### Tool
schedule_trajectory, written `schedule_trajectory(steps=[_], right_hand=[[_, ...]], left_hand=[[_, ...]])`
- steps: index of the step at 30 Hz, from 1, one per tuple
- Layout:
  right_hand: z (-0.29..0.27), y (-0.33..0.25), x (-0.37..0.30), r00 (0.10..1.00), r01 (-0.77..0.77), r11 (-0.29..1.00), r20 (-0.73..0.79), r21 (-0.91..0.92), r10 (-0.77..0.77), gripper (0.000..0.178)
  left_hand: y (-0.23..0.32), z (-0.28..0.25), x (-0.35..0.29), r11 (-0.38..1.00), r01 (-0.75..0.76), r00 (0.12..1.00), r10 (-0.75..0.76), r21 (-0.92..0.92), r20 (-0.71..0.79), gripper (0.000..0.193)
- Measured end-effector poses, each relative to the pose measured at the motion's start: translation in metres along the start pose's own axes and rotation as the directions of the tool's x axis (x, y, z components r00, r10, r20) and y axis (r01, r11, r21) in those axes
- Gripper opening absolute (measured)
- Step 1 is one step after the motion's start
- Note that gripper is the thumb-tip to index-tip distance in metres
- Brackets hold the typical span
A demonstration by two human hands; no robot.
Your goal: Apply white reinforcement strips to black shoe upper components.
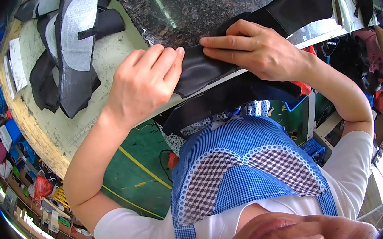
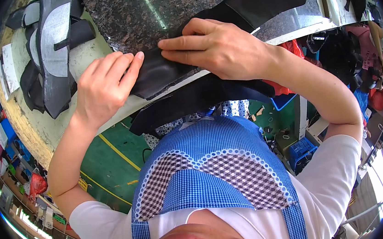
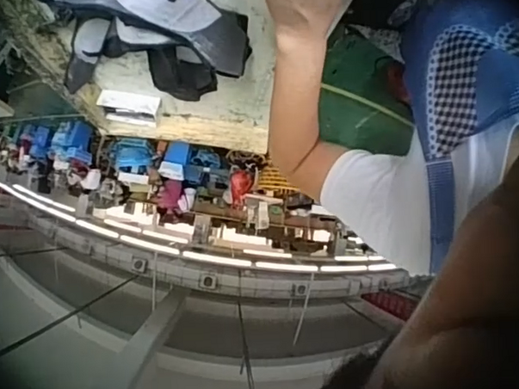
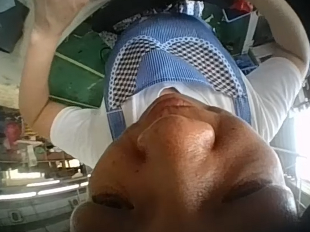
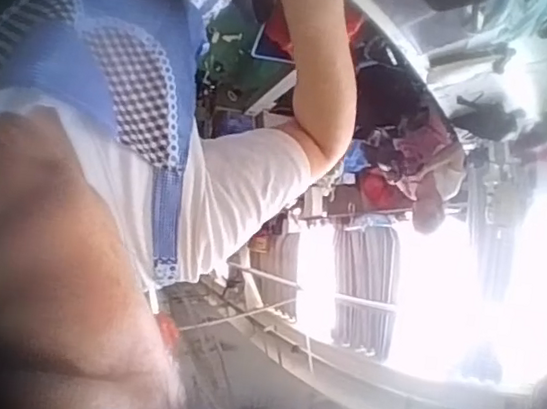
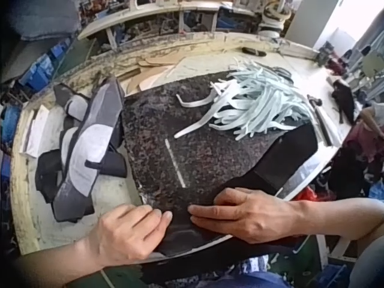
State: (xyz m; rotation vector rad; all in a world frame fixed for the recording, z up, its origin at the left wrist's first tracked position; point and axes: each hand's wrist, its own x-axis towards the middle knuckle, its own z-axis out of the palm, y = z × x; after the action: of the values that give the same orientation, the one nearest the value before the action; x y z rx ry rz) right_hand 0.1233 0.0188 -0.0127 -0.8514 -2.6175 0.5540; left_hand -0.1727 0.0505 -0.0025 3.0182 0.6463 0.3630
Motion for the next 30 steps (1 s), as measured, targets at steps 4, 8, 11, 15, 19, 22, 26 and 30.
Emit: schedule_trajectory(steps=[4, 8, 11, 15, 19, 22, 26, 30], right_hand=[[-0.004, -0.011, 0.017, 0.985, 0.060, 0.988, 0.168, -0.139, -0.036, 0.059], [-0.015, -0.007, 0.008, 0.990, 0.021, 0.991, 0.140, -0.132, -0.003, 0.056], [-0.041, 0.000, -0.026, 0.994, -0.058, 0.977, 0.074, -0.204, 0.074, 0.032], [-0.037, 0.001, -0.016, 0.999, 0.021, 0.967, 0.030, -0.254, -0.014, 0.025], [-0.036, -0.011, -0.003, 0.983, 0.002, 0.963, 0.180, -0.270, 0.048, 0.023], [-0.020, -0.079, -0.008, 0.978, 0.030, 0.997, 0.207, -0.067, -0.016, 0.016], [0.068, -0.093, -0.035, 0.931, -0.059, 0.993, 0.352, -0.106, 0.093, 0.017], [0.028, -0.087, -0.021, 0.918, -0.197, 0.943, 0.388, 0.269, 0.081, 0.033]], left_hand=[[-0.010, -0.016, -0.008, 0.998, -0.038, 0.995, 0.033, 0.045, 0.095, 0.051], [-0.010, -0.021, -0.013, 0.998, 0.042, 0.987, -0.035, -0.042, 0.157, 0.057], [-0.004, -0.024, -0.021, 0.985, 0.138, 0.977, -0.119, -0.099, 0.179, 0.061], [-0.002, -0.031, -0.011, 0.969, 0.151, 0.972, -0.109, -0.198, 0.207, 0.063], [-0.021, -0.041, -0.010, 0.899, 0.182, 0.954, -0.063, -0.398, 0.293, 0.053], [-0.035, -0.058, -0.016, 0.854, 0.243, 0.970, -0.197, -0.460, 0.146, 0.039], [-0.060, -0.035, -0.016, 0.845, 0.438, 0.886, -0.350, 0.305, -0.303, 0.039], [-0.090, -0.029, -0.031, 0.824, 0.527, 0.835, -0.456, 0.208, -0.308, 0.036]])
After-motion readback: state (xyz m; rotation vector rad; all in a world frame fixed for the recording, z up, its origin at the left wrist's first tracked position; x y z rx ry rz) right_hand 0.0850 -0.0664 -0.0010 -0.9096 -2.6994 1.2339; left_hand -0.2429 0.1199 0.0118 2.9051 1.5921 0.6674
